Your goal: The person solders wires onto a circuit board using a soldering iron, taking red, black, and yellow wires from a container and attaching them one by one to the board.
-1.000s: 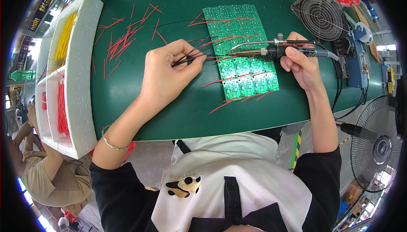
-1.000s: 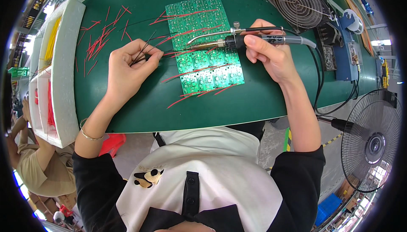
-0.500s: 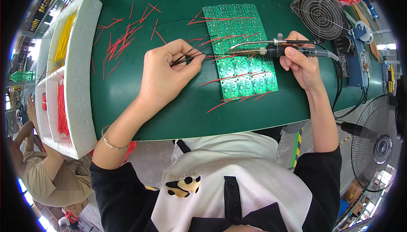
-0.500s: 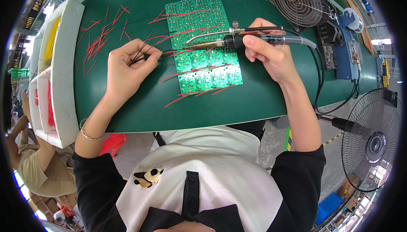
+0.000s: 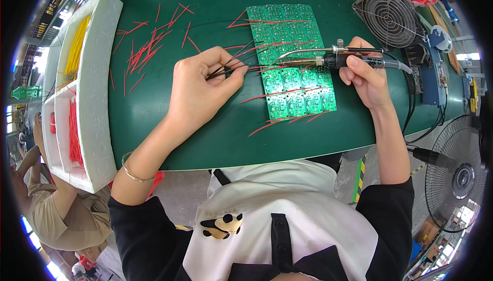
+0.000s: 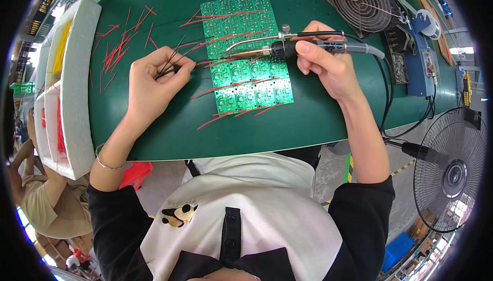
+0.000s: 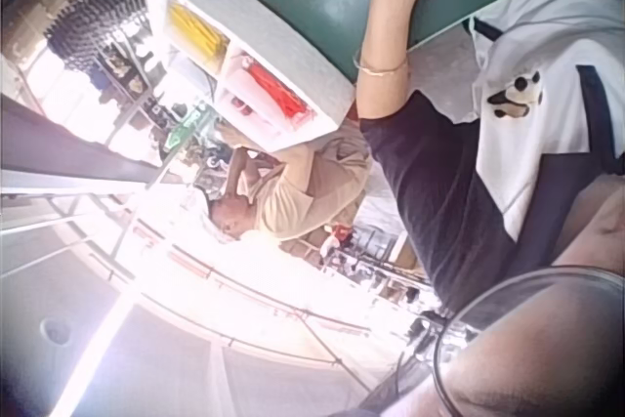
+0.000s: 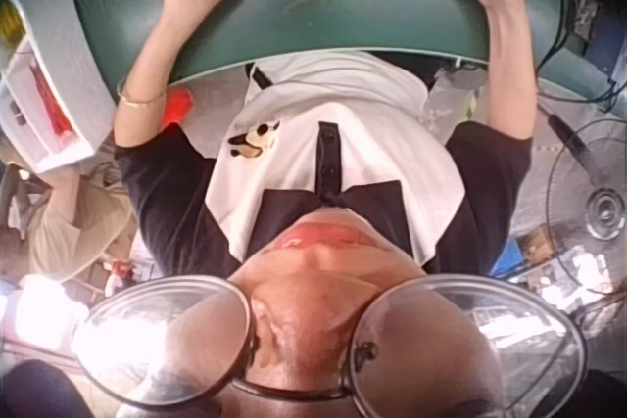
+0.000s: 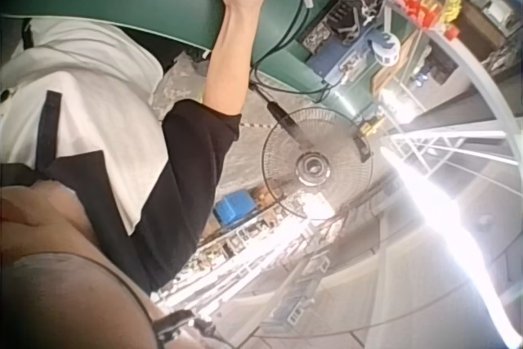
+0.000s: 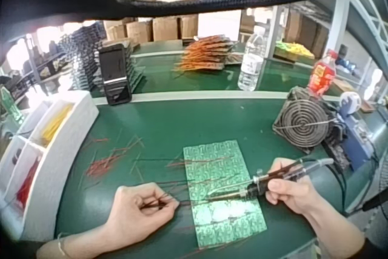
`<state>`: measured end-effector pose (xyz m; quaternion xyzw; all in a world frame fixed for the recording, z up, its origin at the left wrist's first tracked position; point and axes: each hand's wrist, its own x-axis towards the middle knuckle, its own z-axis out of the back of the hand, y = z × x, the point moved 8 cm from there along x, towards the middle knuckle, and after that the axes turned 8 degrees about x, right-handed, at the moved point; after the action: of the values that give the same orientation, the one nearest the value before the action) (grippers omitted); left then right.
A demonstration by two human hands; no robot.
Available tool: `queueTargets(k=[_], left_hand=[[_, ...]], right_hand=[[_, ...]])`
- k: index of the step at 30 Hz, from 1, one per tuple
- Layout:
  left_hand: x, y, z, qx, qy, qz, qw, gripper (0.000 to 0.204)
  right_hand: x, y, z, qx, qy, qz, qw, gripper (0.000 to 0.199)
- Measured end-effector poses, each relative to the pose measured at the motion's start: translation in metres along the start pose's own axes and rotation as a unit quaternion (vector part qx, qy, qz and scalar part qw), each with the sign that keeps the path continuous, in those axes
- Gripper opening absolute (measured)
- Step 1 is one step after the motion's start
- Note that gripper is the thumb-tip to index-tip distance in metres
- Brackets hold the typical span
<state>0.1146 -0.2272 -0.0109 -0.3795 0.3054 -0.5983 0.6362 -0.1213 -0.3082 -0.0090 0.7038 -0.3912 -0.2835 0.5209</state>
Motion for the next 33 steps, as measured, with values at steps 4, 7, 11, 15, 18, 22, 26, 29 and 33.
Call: queueTargets(k=[4,7,11,15,18,22,26,29,33], left_hand=[[0.0003,-0.0002,0.0006,-0.006,-0.006,0.005,1.000,0.011],[0.0005,0.0007,0.0012,0.001,-0.009,-0.004,1.000,0.011],[0.0009,0.0007,0.0009,0.003,-0.010,-0.002,1.000,0.011],[0.0002,-0.0014,0.0011,-0.004,-0.009,0.001,1.000,0.011],[0.0003,-0.0015,0.0015,0.000,-0.008,0.000,1.000,0.011],[0.0005,-0.0021,0.0018,0.006,-0.007,-0.005,1.000,0.011],[0.0001,-0.0020,0.0019,0.002,-0.006,-0.001,1.000,0.010],[-0.0003,-0.0022,0.0000,-0.003,0.006,-0.002,1.000,0.007],[-0.0009,-0.0016,-0.0001,-0.003,0.005,-0.005,1.000,0.009]], right_hand=[[-0.0006,-0.0003,0.0007,-0.012,-0.006,0.000,1.000,0.020],[-0.0007,-0.0002,0.0000,-0.017,-0.007,-0.002,1.000,0.021],[-0.0011,-0.0010,0.0006,-0.021,-0.005,-0.004,1.000,0.022],[-0.0009,-0.0014,0.0010,-0.026,-0.003,-0.003,1.000,0.022],[-0.0006,-0.0009,0.0004,-0.026,0.000,0.002,1.000,0.022],[-0.0004,0.0005,-0.0007,-0.010,0.005,0.010,1.000,0.022],[-0.0002,-0.0001,-0.0004,0.001,0.011,0.013,1.000,0.022],[-0.0004,-0.0001,0.0000,-0.001,0.010,0.015,1.000,0.022],[-0.0002,0.0000,0.0001,0.005,0.008,0.017,1.000,0.022]])
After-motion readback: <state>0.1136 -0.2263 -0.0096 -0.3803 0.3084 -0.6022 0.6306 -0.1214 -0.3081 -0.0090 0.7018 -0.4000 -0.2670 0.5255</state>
